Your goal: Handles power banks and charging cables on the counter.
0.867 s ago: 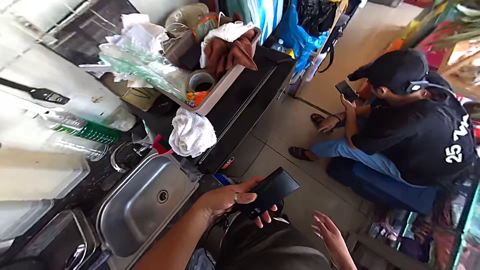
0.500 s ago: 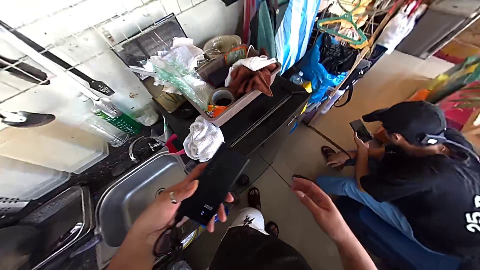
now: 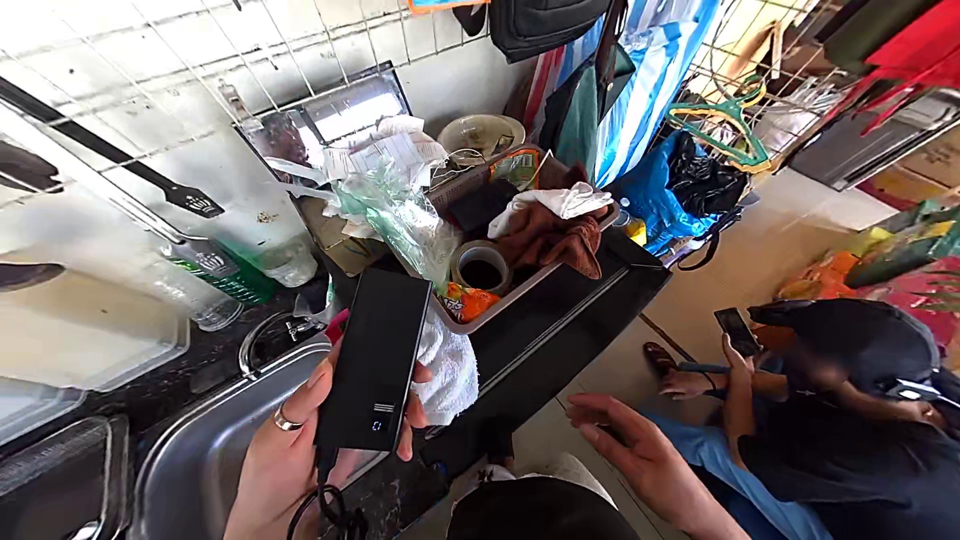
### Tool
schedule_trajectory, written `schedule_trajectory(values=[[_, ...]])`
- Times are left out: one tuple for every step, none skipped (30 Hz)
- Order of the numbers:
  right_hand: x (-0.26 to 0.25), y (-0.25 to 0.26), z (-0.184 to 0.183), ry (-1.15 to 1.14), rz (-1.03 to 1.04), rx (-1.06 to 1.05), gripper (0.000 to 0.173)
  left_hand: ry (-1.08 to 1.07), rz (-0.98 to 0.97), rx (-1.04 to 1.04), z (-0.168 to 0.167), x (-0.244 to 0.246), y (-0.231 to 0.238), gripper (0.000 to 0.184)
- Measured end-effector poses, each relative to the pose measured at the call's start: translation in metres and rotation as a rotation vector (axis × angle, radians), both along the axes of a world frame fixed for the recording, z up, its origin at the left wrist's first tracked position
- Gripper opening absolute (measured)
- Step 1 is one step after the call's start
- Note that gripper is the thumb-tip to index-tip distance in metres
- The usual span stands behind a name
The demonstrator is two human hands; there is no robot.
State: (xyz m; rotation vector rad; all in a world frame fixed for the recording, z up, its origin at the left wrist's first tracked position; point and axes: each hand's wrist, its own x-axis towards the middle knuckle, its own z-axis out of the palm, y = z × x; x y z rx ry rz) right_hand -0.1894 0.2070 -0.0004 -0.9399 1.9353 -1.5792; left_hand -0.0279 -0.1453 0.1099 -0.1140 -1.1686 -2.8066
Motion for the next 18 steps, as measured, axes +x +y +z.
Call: schedule_trajectory(values=[[-0.004, -0.003, 0.001, 0.028, -0.025, -0.022, 0.035, 0.01, 0.005, 0.0, 0.001, -0.003, -0.001, 0.059], [-0.007, -0.006, 0.001, 0.046, -0.05, -0.045, 0.033, 0.02, 0.01, 0.004, 0.001, -0.005, 0.0, 0.059], [-0.009, -0.009, 0.001, 0.058, -0.07, -0.067, 0.031, 0.027, 0.017, 0.008, 0.001, -0.006, 0.0, 0.058], [-0.013, -0.013, 0.001, 0.072, -0.087, -0.089, 0.029, 0.034, 0.028, 0.011, 0.001, -0.007, 0.001, 0.058], [-0.016, -0.016, 0.001, 0.088, -0.099, -0.113, 0.027, 0.037, 0.043, 0.017, 0.0, -0.008, 0.003, 0.059], [-0.021, -0.018, 0.001, 0.109, -0.104, -0.136, 0.025, 0.043, 0.057, 0.018, -0.001, -0.01, 0.005, 0.059], [-0.027, -0.021, 0.003, 0.144, -0.103, -0.153, 0.024, 0.048, 0.071, 0.018, -0.003, -0.012, 0.007, 0.06], [-0.034, -0.023, 0.003, 0.196, -0.098, -0.169, 0.022, 0.052, 0.088, 0.009, -0.004, -0.014, 0.009, 0.06], [-0.041, -0.025, 0.004, 0.267, -0.093, -0.18, 0.021, 0.046, 0.112, 0.004, -0.004, -0.015, 0.011, 0.06], [-0.05, -0.028, 0.004, 0.352, -0.088, -0.19, 0.019, 0.034, 0.14, 0.005, -0.003, -0.017, 0.014, 0.059], [-0.06, -0.03, 0.004, 0.442, -0.083, -0.206, 0.018, 0.026, 0.166, 0.003, -0.002, -0.019, 0.017, 0.059], [-0.072, -0.032, 0.003, 0.525, -0.082, -0.222, 0.018, 0.021, 0.195, -0.003, -0.001, -0.021, 0.02, 0.059], [-0.084, -0.035, 0.004, 0.599, -0.084, -0.236, 0.017, 0.018, 0.223, -0.012, 0.0, -0.023, 0.024, 0.059], [-0.097, -0.036, 0.005, 0.656, -0.091, -0.249, 0.017, 0.02, 0.243, -0.016, 0.001, -0.025, 0.027, 0.06], [-0.111, -0.037, 0.007, 0.697, -0.103, -0.263, 0.016, 0.019, 0.263, -0.011, 0.003, -0.027, 0.032, 0.059], [-0.124, -0.038, 0.009, 0.718, -0.121, -0.28, 0.015, 0.013, 0.282, -0.005, 0.006, -0.03, 0.036, 0.059], [-0.137, -0.039, 0.011, 0.722, -0.137, -0.296, 0.015, 0.006, 0.304, -0.008, 0.009, -0.034, 0.041, 0.058], [-0.149, -0.039, 0.012, 0.717, -0.153, -0.306, 0.014, 0.0, 0.32, -0.016, 0.012, -0.038, 0.044, 0.057]])
